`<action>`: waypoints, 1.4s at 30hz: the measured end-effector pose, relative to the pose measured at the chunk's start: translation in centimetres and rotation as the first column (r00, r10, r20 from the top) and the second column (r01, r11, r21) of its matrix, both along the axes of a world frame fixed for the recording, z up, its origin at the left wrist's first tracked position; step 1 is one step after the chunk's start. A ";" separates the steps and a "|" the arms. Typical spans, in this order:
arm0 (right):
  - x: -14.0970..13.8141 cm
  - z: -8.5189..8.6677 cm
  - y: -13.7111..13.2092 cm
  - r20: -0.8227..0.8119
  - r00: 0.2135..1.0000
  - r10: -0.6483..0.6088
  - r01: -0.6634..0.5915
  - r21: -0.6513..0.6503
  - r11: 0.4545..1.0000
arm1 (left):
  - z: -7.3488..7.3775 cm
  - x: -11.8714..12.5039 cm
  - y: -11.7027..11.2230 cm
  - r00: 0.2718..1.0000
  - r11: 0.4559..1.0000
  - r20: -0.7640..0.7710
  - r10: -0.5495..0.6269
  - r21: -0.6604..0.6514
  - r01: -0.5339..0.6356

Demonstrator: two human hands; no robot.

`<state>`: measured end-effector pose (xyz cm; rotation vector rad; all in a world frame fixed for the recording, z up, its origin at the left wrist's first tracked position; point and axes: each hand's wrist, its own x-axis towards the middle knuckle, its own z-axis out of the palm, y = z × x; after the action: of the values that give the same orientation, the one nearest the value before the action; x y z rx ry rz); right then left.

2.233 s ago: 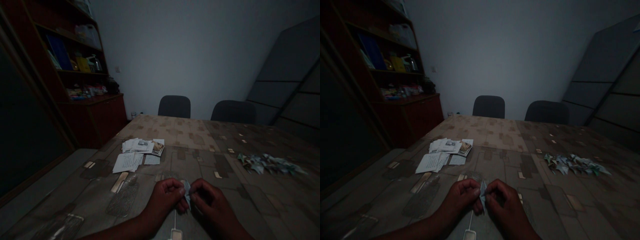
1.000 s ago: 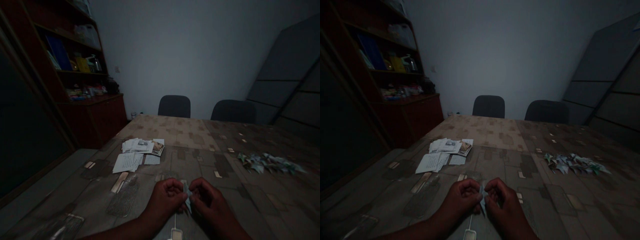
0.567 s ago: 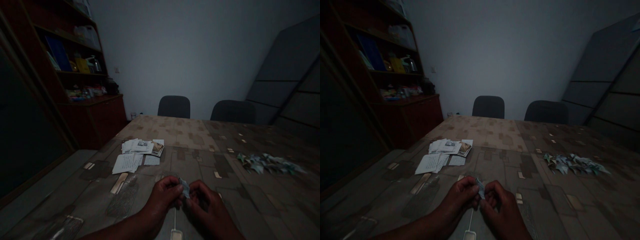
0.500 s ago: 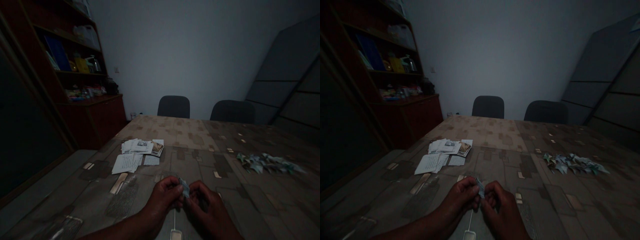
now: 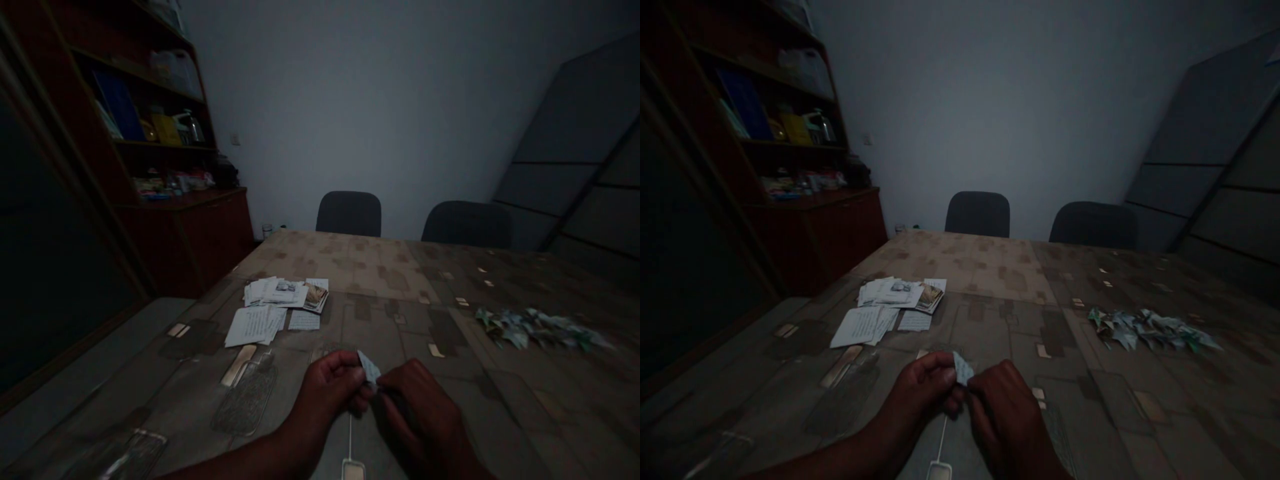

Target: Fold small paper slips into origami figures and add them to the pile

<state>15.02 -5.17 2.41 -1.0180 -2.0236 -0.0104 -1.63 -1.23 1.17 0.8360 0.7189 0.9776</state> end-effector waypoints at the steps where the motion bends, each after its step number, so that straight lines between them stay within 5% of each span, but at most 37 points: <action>1: 0.0 0.0 0.0 -0.006 1.000 0.011 -0.011 -0.012 1.000 | 0.1 -0.1 0.0 1.000 1.000 0.012 -0.001 -0.013 0.001; 19: 1.1 0.6 0.2 -0.046 0.991 0.129 -0.132 -0.080 0.988 | 0.7 -0.1 -0.2 0.999 0.998 0.009 -0.045 0.034 0.044; 28: 1.0 0.5 0.0 -0.075 0.992 0.101 -0.107 -0.094 0.990 | 1.1 -0.3 -0.2 0.993 0.986 -0.119 -0.021 0.159 0.040; 36: 0.8 0.4 0.1 -0.101 0.992 0.071 -0.080 -0.085 0.993 | 0.6 -0.1 -0.2 0.997 0.991 -0.038 -0.071 0.110 0.075; 42: 0.8 0.6 0.1 -0.145 0.989 0.041 -0.058 -0.112 0.992 | 1.1 0.0 0.1 0.994 0.989 -0.102 0.036 0.146 -0.020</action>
<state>15.80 -5.03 2.96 -1.0106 -1.9361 0.2036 -1.67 -1.16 2.32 1.0119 0.7575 1.0258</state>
